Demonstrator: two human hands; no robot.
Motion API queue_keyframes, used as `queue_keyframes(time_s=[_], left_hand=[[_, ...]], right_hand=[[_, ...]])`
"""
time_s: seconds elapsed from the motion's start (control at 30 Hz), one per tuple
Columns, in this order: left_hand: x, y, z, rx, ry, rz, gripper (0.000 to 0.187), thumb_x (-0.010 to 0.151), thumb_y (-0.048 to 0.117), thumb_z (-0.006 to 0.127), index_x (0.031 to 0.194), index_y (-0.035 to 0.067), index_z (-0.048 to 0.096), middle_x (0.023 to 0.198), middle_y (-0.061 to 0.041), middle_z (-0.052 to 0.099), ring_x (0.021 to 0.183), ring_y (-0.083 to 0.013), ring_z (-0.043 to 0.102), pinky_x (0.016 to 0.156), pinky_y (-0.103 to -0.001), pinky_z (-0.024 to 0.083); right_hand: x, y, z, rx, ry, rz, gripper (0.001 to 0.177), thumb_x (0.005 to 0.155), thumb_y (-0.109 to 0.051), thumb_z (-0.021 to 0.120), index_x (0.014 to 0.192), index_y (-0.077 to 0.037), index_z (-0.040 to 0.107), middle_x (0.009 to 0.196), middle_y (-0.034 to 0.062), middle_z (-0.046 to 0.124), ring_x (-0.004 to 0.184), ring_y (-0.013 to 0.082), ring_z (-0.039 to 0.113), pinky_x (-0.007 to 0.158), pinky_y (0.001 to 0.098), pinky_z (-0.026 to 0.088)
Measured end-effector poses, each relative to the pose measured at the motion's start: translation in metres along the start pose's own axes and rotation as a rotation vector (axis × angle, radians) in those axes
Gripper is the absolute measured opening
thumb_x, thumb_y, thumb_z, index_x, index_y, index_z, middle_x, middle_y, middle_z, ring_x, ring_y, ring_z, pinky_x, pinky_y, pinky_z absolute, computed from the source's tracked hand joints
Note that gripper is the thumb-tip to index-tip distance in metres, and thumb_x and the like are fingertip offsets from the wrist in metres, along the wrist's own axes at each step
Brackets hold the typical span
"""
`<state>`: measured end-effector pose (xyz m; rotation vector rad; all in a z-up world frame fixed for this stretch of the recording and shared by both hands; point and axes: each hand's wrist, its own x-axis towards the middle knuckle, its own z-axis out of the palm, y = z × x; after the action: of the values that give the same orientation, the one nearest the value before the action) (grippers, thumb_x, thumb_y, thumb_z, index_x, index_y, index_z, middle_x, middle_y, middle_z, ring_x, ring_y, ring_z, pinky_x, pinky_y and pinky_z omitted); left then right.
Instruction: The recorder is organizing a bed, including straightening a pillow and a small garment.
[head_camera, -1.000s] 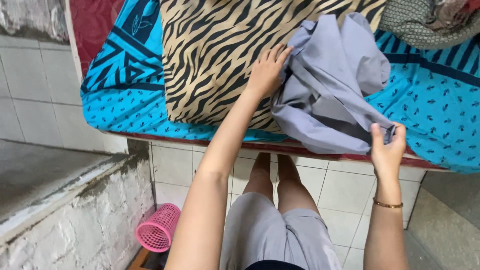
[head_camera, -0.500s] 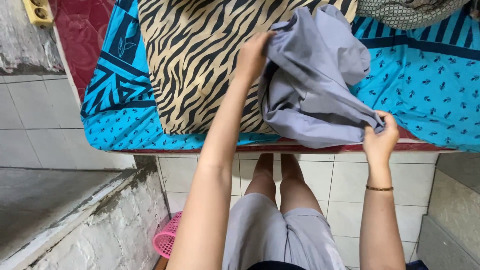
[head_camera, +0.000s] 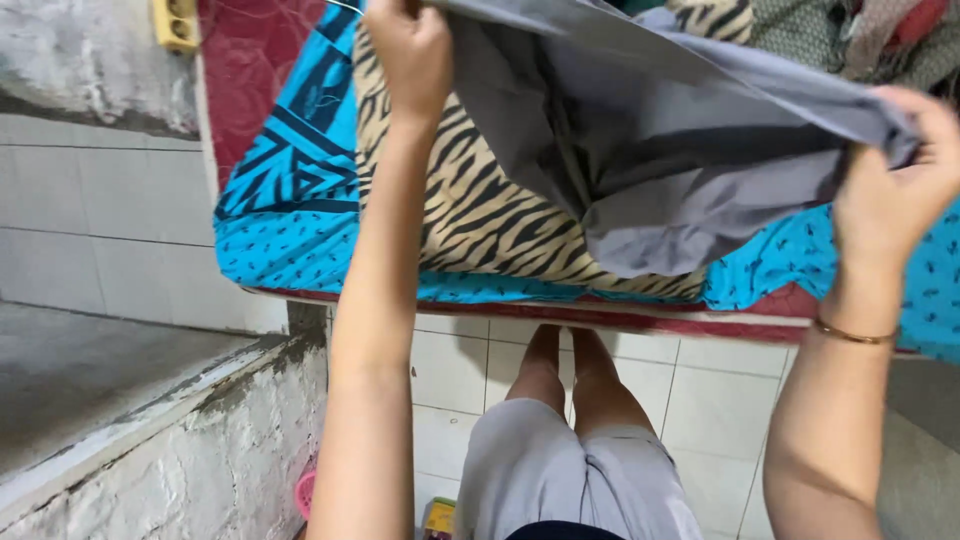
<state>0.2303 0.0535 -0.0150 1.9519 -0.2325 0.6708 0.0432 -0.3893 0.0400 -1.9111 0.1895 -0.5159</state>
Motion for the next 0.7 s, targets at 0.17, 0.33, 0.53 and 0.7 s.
queue_keyframes(time_s=[0.17,0.33,0.53,0.7], left_hand=[[0.007,0.137,-0.085,-0.076,0.082,-0.081,0.017,0.093,-0.010,0.055,0.109,-0.006,0.059,0.092,-0.010,0.058,0.084,-0.0148,0.054,0.078,-0.031,0.046],[-0.063,0.130,-0.113,-0.018,-0.100,-0.132,0.039,0.089,-0.015,0.049,0.123,-0.001,0.062,0.120,-0.014,0.069,0.118,-0.0231,0.067,0.109,-0.032,0.051],[-0.215,0.005,-0.108,0.324,-0.701,-0.356,0.049,0.080,-0.003,0.059,0.128,0.007,0.065,0.121,-0.021,0.070,0.117,-0.0380,0.065,0.103,-0.043,0.049],[-0.252,-0.047,-0.110,0.401,-1.383,-0.529,0.051,0.084,0.013,0.074,0.134,0.017,0.065,0.128,-0.016,0.067,0.120,-0.0354,0.061,0.104,-0.042,0.045]], right_hand=[[0.007,-0.089,0.014,0.137,-0.046,0.042,0.013,0.102,0.000,0.064,0.115,-0.004,0.065,0.112,-0.0027,0.066,0.107,0.0086,0.062,0.101,0.0244,0.050],[-0.016,-0.031,0.018,-0.004,-0.162,0.057,0.013,0.106,0.001,0.069,0.118,-0.001,0.072,0.112,0.0002,0.070,0.102,0.0092,0.061,0.095,0.0254,0.050],[-0.084,0.110,0.023,-0.387,-0.514,0.050,0.041,0.081,0.008,0.070,0.119,-0.008,0.075,0.118,0.0132,0.074,0.103,0.0183,0.068,0.089,0.0316,0.053],[-0.102,0.211,-0.014,-0.346,-1.247,0.624,0.033,0.075,0.007,0.077,0.106,-0.002,0.078,0.086,0.0122,0.080,0.076,0.0225,0.071,0.071,0.0378,0.060]])
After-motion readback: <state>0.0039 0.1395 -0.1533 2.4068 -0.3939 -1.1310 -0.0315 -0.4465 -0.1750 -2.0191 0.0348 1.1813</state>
